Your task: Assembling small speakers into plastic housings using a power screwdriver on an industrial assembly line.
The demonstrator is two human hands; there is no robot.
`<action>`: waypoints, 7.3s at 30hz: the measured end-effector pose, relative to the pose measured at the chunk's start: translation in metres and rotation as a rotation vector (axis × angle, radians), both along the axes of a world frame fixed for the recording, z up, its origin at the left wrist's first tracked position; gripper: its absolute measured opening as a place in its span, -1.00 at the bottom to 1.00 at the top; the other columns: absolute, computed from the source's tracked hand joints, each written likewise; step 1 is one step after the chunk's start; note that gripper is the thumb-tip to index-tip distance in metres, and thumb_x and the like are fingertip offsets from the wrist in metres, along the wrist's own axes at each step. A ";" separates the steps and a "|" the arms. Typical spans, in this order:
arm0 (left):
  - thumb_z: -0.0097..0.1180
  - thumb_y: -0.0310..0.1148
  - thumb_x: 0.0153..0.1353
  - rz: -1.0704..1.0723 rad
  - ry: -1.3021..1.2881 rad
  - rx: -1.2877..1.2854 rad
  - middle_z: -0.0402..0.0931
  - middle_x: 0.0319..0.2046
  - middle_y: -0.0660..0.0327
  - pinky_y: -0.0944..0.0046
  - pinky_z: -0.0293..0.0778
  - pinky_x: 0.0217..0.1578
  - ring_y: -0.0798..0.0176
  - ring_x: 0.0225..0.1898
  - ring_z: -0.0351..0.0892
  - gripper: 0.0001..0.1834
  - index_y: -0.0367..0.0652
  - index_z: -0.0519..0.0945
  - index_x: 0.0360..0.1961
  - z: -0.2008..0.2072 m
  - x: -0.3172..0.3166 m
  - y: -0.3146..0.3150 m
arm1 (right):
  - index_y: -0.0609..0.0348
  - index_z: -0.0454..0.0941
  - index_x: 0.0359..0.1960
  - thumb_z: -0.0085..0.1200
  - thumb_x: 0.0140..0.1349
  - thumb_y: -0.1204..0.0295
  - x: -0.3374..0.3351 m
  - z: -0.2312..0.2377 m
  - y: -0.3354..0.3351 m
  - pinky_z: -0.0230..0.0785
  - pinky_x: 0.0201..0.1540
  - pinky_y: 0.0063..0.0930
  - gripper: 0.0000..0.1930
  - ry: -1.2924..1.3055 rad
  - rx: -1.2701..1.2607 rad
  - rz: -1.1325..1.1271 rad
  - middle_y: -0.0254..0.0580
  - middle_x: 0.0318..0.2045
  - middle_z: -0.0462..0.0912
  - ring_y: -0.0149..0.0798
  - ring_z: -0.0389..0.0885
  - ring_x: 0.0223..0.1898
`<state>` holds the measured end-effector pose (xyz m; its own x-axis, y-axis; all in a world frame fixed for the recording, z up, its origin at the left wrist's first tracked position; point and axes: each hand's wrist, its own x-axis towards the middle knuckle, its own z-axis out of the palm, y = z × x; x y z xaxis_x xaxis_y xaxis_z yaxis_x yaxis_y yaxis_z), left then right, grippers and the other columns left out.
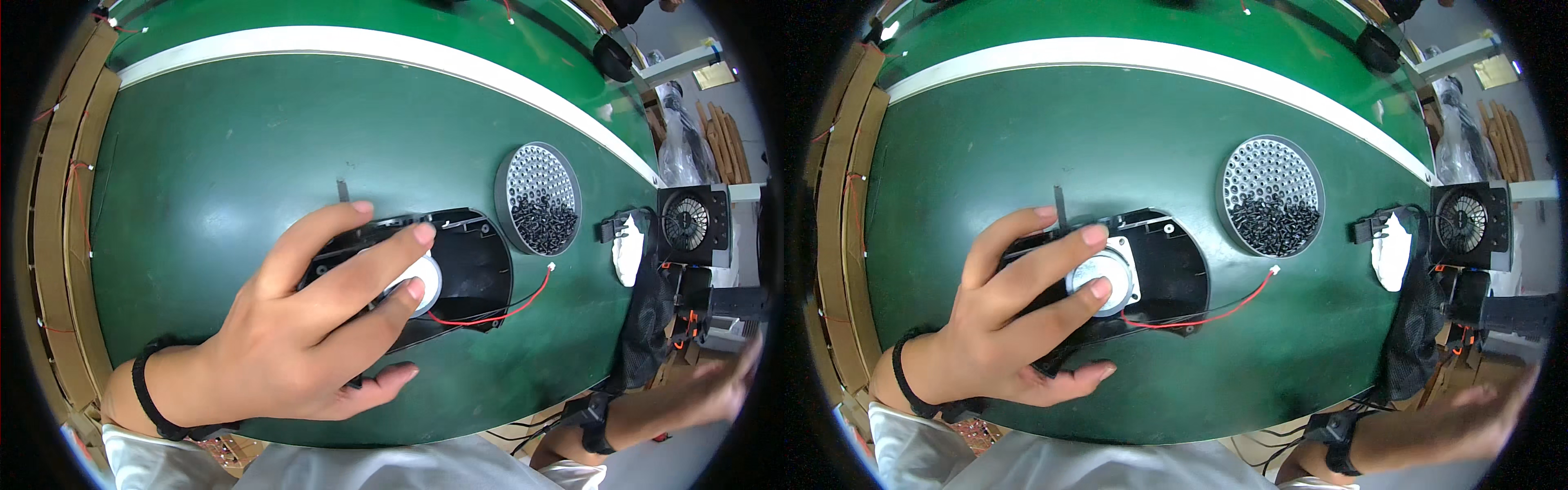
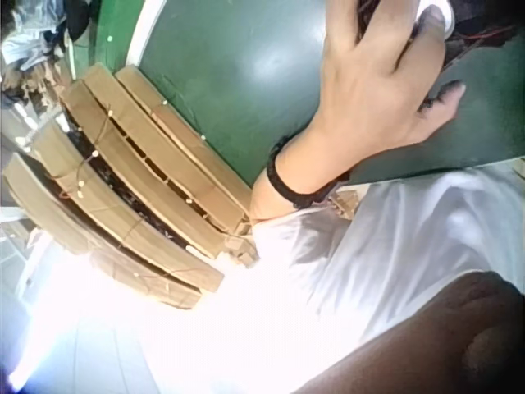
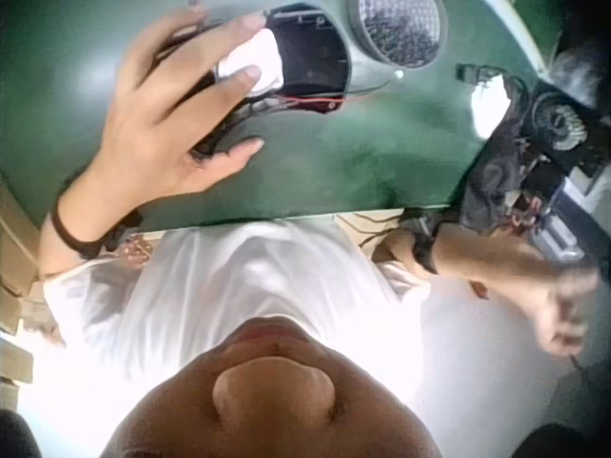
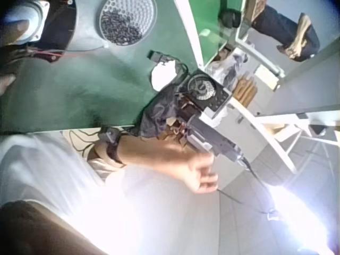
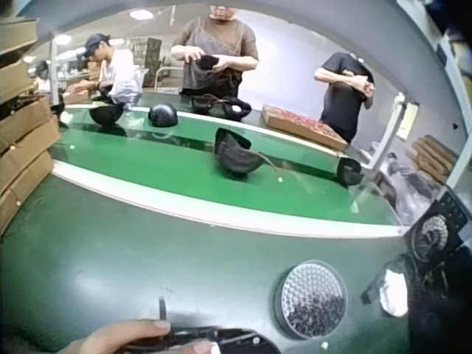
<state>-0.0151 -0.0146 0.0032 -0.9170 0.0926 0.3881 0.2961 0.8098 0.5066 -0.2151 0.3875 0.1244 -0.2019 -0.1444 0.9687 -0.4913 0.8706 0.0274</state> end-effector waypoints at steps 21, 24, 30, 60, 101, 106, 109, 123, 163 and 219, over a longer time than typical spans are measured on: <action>0.42 -0.32 -0.16 -0.045 0.047 -0.058 0.63 0.09 0.03 -0.23 0.48 0.10 -0.29 0.04 0.51 -0.41 -0.19 0.68 0.01 -0.004 0.000 -0.004 | 0.19 0.33 0.07 0.13 0.25 0.53 -0.012 -0.021 -0.179 0.46 -0.22 -0.38 -0.62 -0.872 -0.556 1.536 -0.31 -0.43 0.46 -0.41 0.46 -0.40; 0.39 -0.28 -0.17 -0.037 0.092 -0.066 0.66 0.07 0.02 -0.14 0.54 0.04 -0.30 0.01 0.53 -0.49 -0.25 0.72 -0.12 -0.004 0.001 -0.008 | 0.19 0.33 0.07 0.13 0.25 0.53 0.009 -0.042 -0.202 0.46 -0.23 -0.38 -0.63 -0.974 -0.602 1.595 -0.32 -0.44 0.46 -0.41 0.46 -0.41; 0.35 -0.26 -0.13 -0.034 0.177 -0.050 0.67 0.04 0.00 -0.14 0.56 0.02 -0.30 -0.02 0.54 -0.52 -0.31 0.71 -0.15 -0.022 -0.003 -0.007 | 0.18 0.33 0.06 0.14 0.25 0.52 0.051 -0.068 -0.237 0.46 -0.24 -0.39 -0.63 -1.083 -0.568 1.586 -0.33 -0.45 0.46 -0.41 0.46 -0.42; 0.35 -0.21 -0.20 -0.029 0.154 -0.059 0.71 -0.08 -0.02 -0.06 0.59 -0.08 -0.26 -0.08 0.56 -0.55 -0.33 0.73 -0.29 -0.014 -0.005 -0.013 | 0.15 0.33 -0.01 0.16 0.25 0.52 0.078 -0.074 -0.233 0.46 -0.31 -0.44 -0.67 -1.358 -0.563 1.514 -0.38 -0.53 0.45 -0.43 0.45 -0.50; 0.37 0.23 -0.05 0.181 -0.053 -0.554 0.46 0.14 -0.15 -0.26 0.26 0.12 -0.18 -0.01 0.44 -0.16 -0.25 0.62 0.08 0.033 0.022 0.016 | 0.18 0.32 0.15 -0.01 0.35 0.47 -0.028 -0.061 -0.194 0.35 -0.43 -0.39 -0.65 -0.859 -0.773 1.352 -0.36 -0.52 0.36 -0.41 0.36 -0.55; 0.39 -0.14 0.07 0.146 -0.116 -0.472 0.42 0.30 -0.19 -0.42 0.26 0.24 -0.29 0.23 0.45 -0.44 -0.22 0.58 0.04 0.024 0.011 0.007 | 0.33 0.24 0.04 0.05 0.23 0.66 -0.034 -0.096 -0.222 0.43 -0.55 -0.40 -0.63 -0.911 -0.841 1.554 -0.19 -0.59 0.54 -0.37 0.44 -0.67; 0.40 -0.15 0.05 0.132 -0.085 -0.425 0.47 0.28 -0.18 -0.43 0.25 0.26 -0.29 0.19 0.49 -0.43 -0.22 0.58 0.04 0.017 0.014 0.005 | 0.10 0.27 0.06 -0.02 0.27 0.50 -0.023 -0.094 -0.228 0.39 -0.48 -0.31 -0.66 -0.943 -0.752 1.463 -0.30 -0.60 0.35 -0.37 0.33 -0.64; 0.45 -0.16 -0.01 0.116 -0.046 -0.339 0.60 0.17 -0.11 -0.33 0.33 0.20 -0.35 0.14 0.49 -0.35 -0.32 0.58 0.07 0.003 0.022 -0.003 | 0.09 0.30 0.05 -0.03 0.25 0.50 -0.020 -0.102 -0.235 0.38 -0.48 -0.30 -0.67 -0.979 -0.719 1.439 -0.29 -0.61 0.35 -0.35 0.34 -0.65; 0.44 -0.22 -0.09 0.176 0.307 -0.177 0.74 -0.05 0.12 -0.06 0.61 -0.19 -0.14 -0.04 0.58 -0.67 -0.22 0.70 -0.35 -0.025 0.016 -0.005 | 0.15 0.27 0.04 0.06 0.32 0.47 0.070 -0.072 -0.240 0.42 -0.41 -0.48 -0.68 -1.252 -0.548 1.762 -0.44 -0.60 0.40 -0.43 0.42 -0.59; 0.45 -0.17 -0.22 0.119 0.110 -0.212 0.71 0.10 0.29 -0.10 0.43 0.10 -0.06 0.04 0.50 -0.40 -0.06 0.76 -0.04 -0.014 0.016 0.004 | 0.06 0.22 0.06 -0.04 0.45 0.44 0.064 -0.071 -0.223 0.44 -0.28 -0.32 -0.76 -1.461 -0.399 1.675 -0.36 -0.53 0.40 -0.35 0.44 -0.51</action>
<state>0.0011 -0.0103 -0.0108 -0.8795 0.0765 0.4697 0.2364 0.9269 0.2916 -0.1510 0.1649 0.0532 -0.5183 -0.7883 0.3317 -0.0697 -0.3477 -0.9350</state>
